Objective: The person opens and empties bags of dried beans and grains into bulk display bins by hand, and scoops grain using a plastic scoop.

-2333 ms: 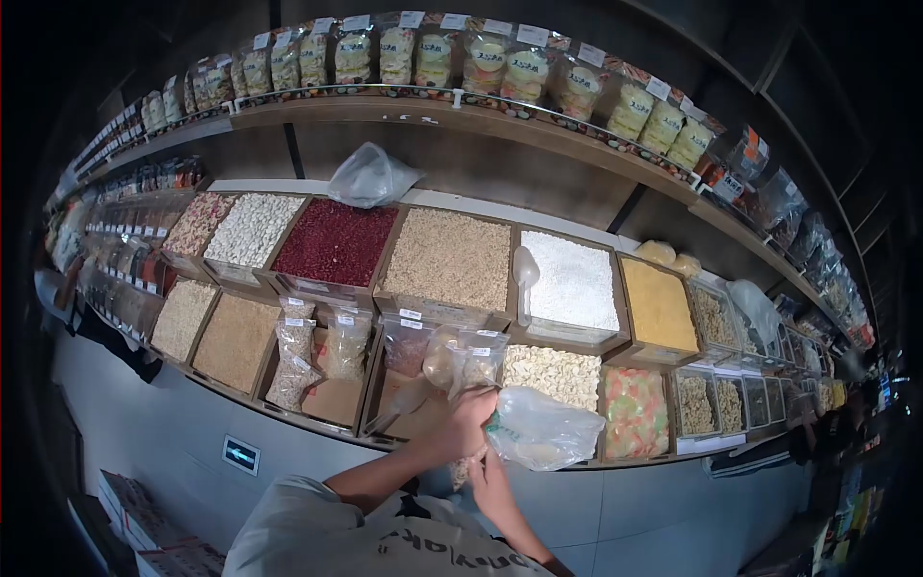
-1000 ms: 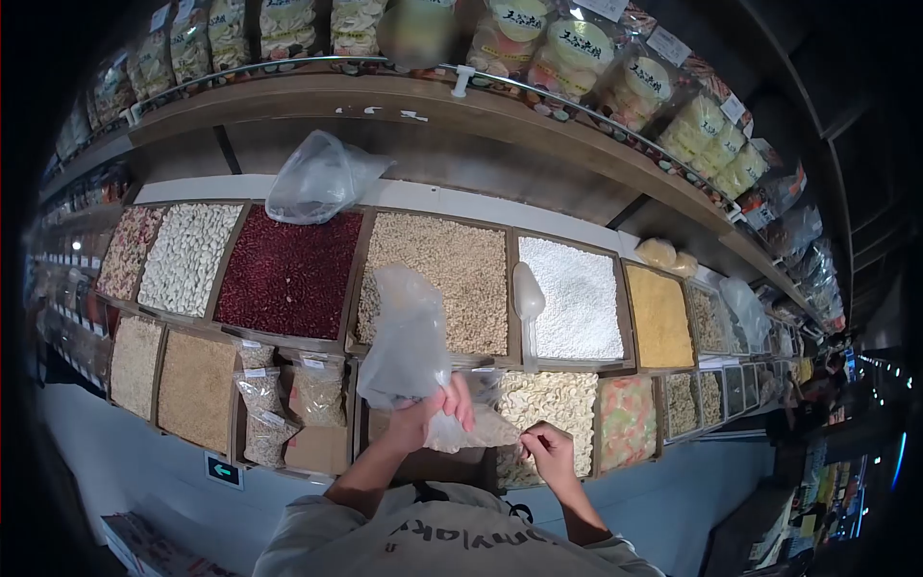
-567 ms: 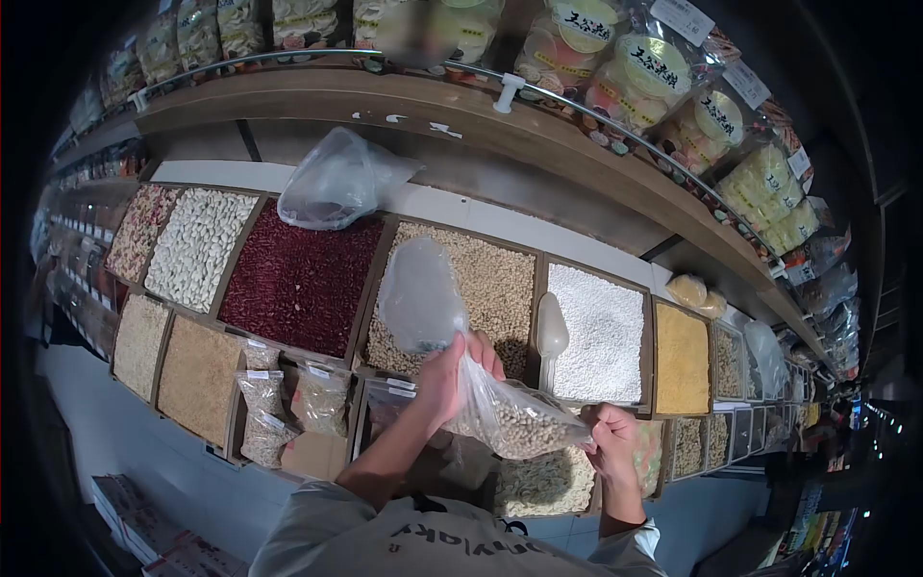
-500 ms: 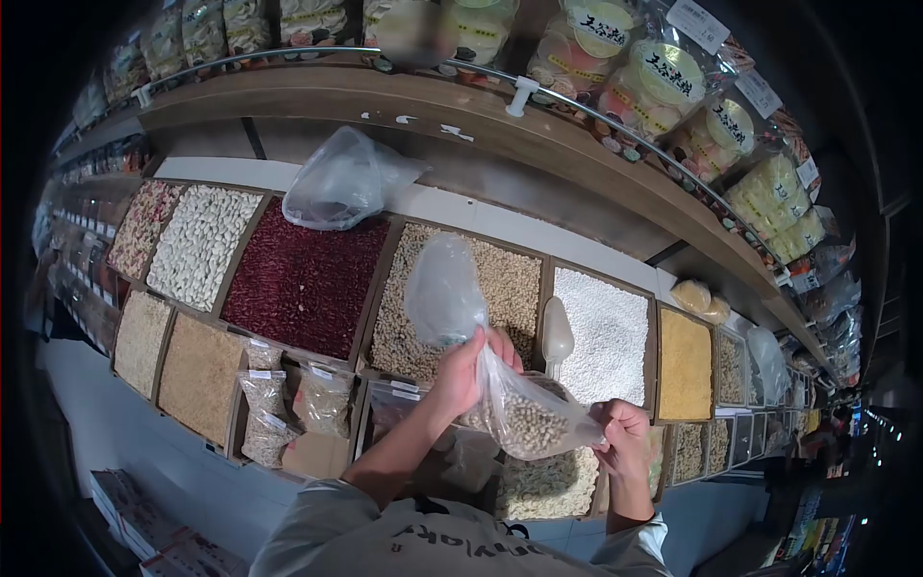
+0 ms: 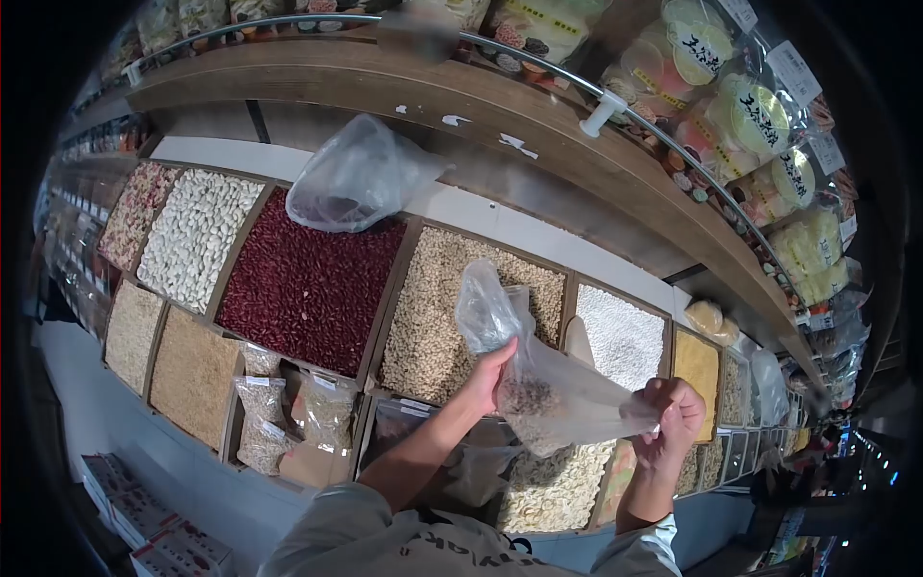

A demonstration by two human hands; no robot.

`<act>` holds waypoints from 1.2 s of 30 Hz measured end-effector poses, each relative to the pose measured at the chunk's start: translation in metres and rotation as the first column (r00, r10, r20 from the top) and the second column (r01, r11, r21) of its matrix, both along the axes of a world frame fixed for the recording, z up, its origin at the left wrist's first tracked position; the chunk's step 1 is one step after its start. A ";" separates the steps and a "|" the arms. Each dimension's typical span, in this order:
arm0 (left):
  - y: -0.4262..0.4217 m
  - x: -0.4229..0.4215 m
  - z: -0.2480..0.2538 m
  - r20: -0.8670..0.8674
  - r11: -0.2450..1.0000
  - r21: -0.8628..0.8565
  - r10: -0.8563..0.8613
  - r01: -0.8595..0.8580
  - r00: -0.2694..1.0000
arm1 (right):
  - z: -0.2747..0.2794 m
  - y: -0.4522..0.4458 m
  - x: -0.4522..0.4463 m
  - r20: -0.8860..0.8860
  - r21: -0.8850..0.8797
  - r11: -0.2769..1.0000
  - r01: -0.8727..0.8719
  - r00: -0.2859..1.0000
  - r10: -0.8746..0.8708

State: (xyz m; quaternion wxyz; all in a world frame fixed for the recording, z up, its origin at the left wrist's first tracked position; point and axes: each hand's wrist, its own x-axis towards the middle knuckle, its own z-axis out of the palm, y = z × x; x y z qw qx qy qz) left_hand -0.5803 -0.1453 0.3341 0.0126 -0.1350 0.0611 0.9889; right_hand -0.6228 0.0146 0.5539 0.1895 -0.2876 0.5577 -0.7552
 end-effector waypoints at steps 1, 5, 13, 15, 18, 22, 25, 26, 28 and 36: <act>-0.002 -0.001 -0.008 0.001 0.999 0.030 0.015 -0.015 1.000 | -0.001 -0.004 -0.003 0.047 -0.017 0.998 0.059 0.997 -0.058; -0.011 0.002 -0.015 0.032 0.994 0.106 -0.006 0.003 0.999 | -0.011 -0.022 -0.003 -0.092 0.017 1.000 0.014 0.996 -0.012; -0.007 -0.008 -0.019 0.095 0.999 0.034 -0.036 0.033 0.995 | -0.031 -0.016 0.006 -0.344 0.058 0.976 0.212 0.921 -0.180; -0.008 -0.009 -0.033 0.031 0.997 0.075 0.019 -0.022 0.999 | -0.051 -0.003 0.012 -0.358 0.023 0.957 0.290 0.896 -0.263; -0.008 -0.004 -0.023 0.057 0.994 0.109 0.011 -0.017 0.998 | -0.067 0.016 0.019 -0.200 -0.015 0.925 0.380 0.905 -0.375; -0.006 -0.004 -0.029 0.024 0.997 0.075 0.009 -0.011 1.000 | -0.110 0.033 0.016 -0.381 -0.012 0.896 0.444 0.826 -0.415; -0.006 -0.004 -0.034 0.054 0.998 0.049 0.021 -0.024 0.998 | -0.128 0.034 -0.015 -0.288 0.245 0.829 0.502 0.855 -0.432; -0.006 -0.005 -0.034 0.091 0.999 0.020 0.034 -0.036 0.995 | -0.134 0.030 -0.041 -0.224 0.271 0.840 0.470 0.879 -0.420; -0.005 -0.006 -0.040 0.071 0.999 0.044 0.018 -0.021 0.997 | -0.142 0.013 -0.101 -0.472 0.413 0.711 0.569 0.802 -0.367; -0.011 -0.003 -0.018 0.016 0.999 0.037 0.017 -0.017 1.000 | -0.137 -0.102 -0.160 -0.553 0.692 0.676 0.254 0.788 0.270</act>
